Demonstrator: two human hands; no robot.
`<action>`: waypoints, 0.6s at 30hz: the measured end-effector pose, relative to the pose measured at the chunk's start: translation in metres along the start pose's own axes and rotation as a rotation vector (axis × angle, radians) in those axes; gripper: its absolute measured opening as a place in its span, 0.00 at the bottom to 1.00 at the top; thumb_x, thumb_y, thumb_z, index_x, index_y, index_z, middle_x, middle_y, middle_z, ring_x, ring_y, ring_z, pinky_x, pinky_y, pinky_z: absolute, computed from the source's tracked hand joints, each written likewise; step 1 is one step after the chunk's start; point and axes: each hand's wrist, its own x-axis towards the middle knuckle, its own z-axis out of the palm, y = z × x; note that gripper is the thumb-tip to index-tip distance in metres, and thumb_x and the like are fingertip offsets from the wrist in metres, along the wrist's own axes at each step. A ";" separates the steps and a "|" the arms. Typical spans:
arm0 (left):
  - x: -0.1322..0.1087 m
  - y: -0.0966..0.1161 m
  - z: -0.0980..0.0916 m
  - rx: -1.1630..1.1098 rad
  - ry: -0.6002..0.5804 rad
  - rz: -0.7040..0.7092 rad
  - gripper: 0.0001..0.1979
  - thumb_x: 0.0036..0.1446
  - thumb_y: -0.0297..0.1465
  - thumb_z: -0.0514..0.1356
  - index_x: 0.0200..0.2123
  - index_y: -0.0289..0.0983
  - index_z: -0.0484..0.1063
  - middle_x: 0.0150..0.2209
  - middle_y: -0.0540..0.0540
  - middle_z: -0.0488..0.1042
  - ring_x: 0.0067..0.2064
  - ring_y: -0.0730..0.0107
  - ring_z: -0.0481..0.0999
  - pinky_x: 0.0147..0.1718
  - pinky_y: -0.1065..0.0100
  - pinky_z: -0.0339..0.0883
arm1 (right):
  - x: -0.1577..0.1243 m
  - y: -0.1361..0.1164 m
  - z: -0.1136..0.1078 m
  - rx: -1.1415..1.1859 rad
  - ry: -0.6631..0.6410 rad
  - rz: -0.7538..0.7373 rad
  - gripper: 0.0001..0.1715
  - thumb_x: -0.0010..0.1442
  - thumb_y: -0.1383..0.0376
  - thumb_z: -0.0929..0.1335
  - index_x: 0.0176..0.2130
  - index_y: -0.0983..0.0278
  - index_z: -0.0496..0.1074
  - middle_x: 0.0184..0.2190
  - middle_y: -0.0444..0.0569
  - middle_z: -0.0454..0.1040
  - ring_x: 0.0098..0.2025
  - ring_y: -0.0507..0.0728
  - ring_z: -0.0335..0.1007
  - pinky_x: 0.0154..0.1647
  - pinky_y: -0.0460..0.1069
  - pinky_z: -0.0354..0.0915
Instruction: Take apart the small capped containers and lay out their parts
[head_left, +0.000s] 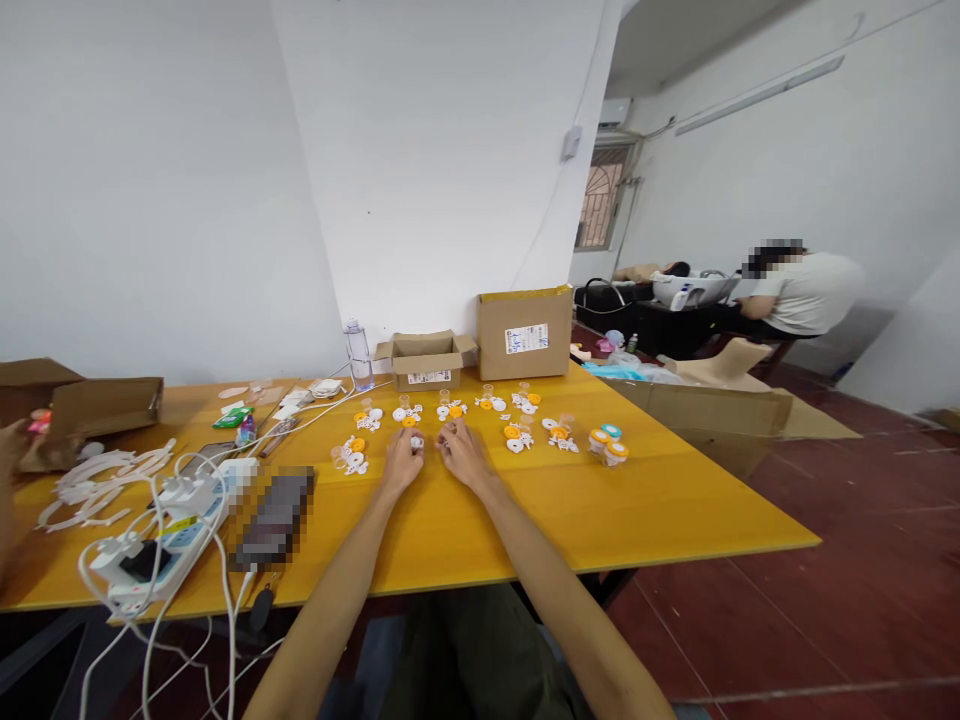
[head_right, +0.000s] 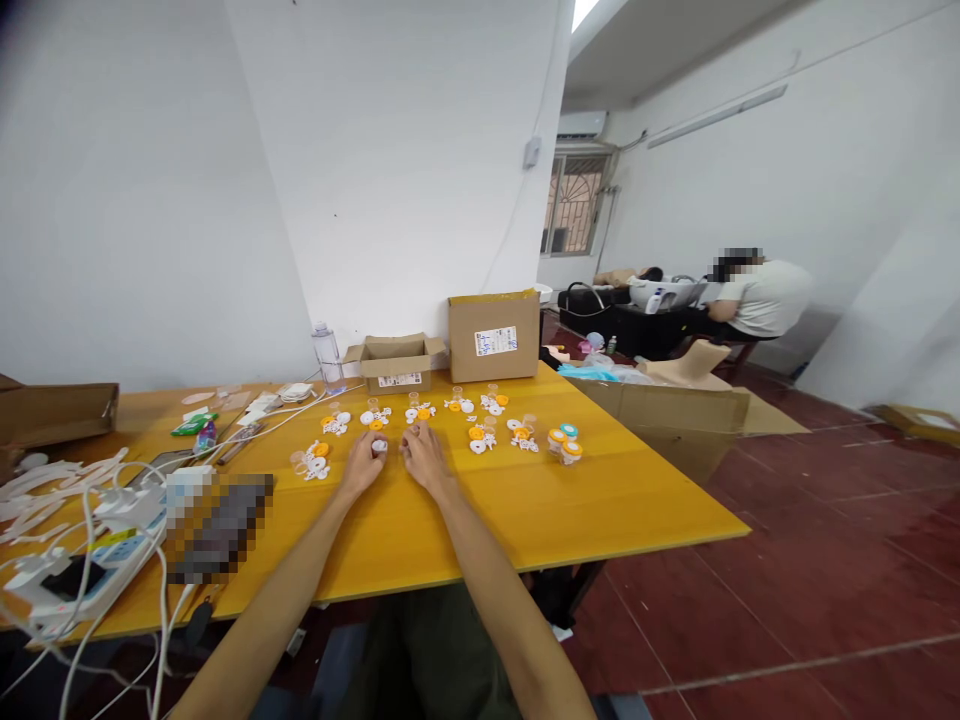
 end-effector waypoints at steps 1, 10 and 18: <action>0.000 0.000 0.000 -0.002 0.002 0.002 0.13 0.46 0.19 0.57 0.35 0.39 0.73 0.38 0.45 0.76 0.46 0.59 0.74 0.48 0.59 0.67 | 0.000 0.003 0.000 -0.006 0.008 0.013 0.05 0.61 0.69 0.67 0.38 0.60 0.72 0.45 0.51 0.67 0.44 0.57 0.67 0.47 0.51 0.64; -0.001 -0.003 -0.001 -0.130 0.010 0.025 0.13 0.44 0.19 0.58 0.33 0.40 0.72 0.36 0.47 0.77 0.43 0.59 0.75 0.48 0.58 0.68 | -0.003 0.022 -0.009 -0.036 0.016 0.121 0.05 0.63 0.65 0.67 0.39 0.59 0.73 0.47 0.54 0.69 0.45 0.60 0.68 0.47 0.54 0.65; -0.002 0.002 0.001 -0.215 -0.040 0.027 0.13 0.46 0.22 0.60 0.37 0.40 0.71 0.38 0.47 0.77 0.42 0.61 0.77 0.47 0.59 0.70 | -0.008 0.010 -0.018 0.037 0.130 0.016 0.10 0.64 0.64 0.64 0.45 0.59 0.72 0.54 0.55 0.68 0.53 0.63 0.64 0.54 0.59 0.62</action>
